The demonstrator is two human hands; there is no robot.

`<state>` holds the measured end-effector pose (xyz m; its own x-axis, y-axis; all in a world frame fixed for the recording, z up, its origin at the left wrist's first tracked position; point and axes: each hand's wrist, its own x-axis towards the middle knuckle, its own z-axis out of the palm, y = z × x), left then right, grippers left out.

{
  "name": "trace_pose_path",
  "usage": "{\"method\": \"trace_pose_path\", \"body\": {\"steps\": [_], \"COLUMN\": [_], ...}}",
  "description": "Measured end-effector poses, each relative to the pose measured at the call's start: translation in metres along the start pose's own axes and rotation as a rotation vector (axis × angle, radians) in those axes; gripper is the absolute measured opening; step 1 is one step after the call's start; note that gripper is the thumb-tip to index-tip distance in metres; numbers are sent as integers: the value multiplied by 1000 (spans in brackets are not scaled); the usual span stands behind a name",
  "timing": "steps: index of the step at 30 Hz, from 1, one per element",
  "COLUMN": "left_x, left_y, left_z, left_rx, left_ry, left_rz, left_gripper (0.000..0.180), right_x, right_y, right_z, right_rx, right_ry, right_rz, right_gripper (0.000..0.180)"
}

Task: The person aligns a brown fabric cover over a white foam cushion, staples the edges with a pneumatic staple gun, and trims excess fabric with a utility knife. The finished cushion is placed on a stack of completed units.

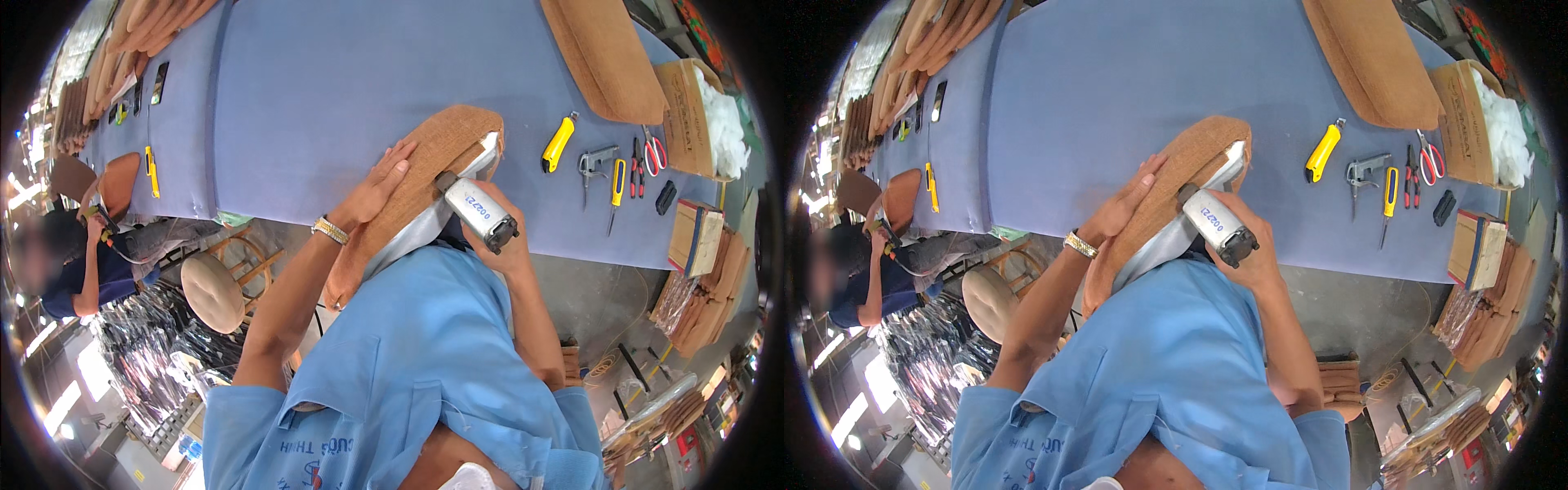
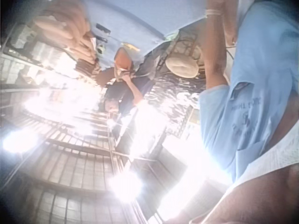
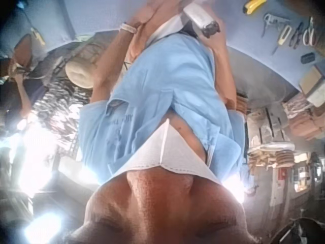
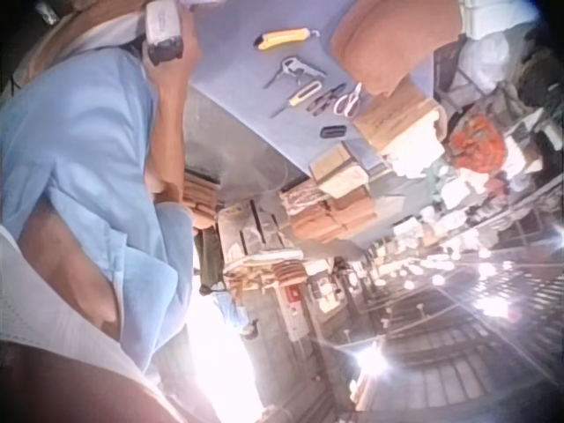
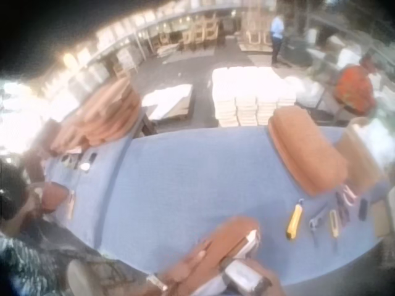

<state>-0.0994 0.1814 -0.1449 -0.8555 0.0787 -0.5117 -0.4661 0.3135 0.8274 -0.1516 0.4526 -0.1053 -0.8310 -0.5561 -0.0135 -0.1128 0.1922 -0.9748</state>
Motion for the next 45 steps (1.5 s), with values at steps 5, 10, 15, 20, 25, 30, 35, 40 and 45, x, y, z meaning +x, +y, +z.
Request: {"method": "trace_pose_path", "body": {"steps": [5, 10, 15, 20, 25, 30, 35, 40, 45], "left_x": [-19, -29, -34, -38, -38, -37, -32, -36, -35], "left_y": [20, 46, 59, 62, 67, 70, 70, 73, 67], "left_z": [16, 30, 48, 45, 42, 43, 42, 42, 43], "left_rx": [141, 465, 603, 633, 622, 609, 616, 652, 631], "left_ry": [45, 165, 313, 320, 305, 297, 322, 327, 326], "left_rz": [95, 241, 169, 153, 120, 71, 40, 59, 86], "left_gripper": [71, 77, 79, 78, 81, 84, 86, 86, 87], "right_x": [-4, -7, -13, -17, -15, -10, 5, -6, -15], "right_y": [-1, -2, 3, -2, -4, -16, -27, -20, -18], "right_z": [1, 3, 7, 2, 4, 1, 5, 8, 6], "right_rx": [0, -3, -42, -16, -53, -82, -51, -71, -74], "right_ry": [-1, 19, 36, -47, -48, -99, -97, -74, -80], "right_rz": [69, 45, 3, 44, 11, 140, 245, 168, 79], "right_gripper": [62, 58, 56, 61, 63, 62, 61, 62, 64]}}
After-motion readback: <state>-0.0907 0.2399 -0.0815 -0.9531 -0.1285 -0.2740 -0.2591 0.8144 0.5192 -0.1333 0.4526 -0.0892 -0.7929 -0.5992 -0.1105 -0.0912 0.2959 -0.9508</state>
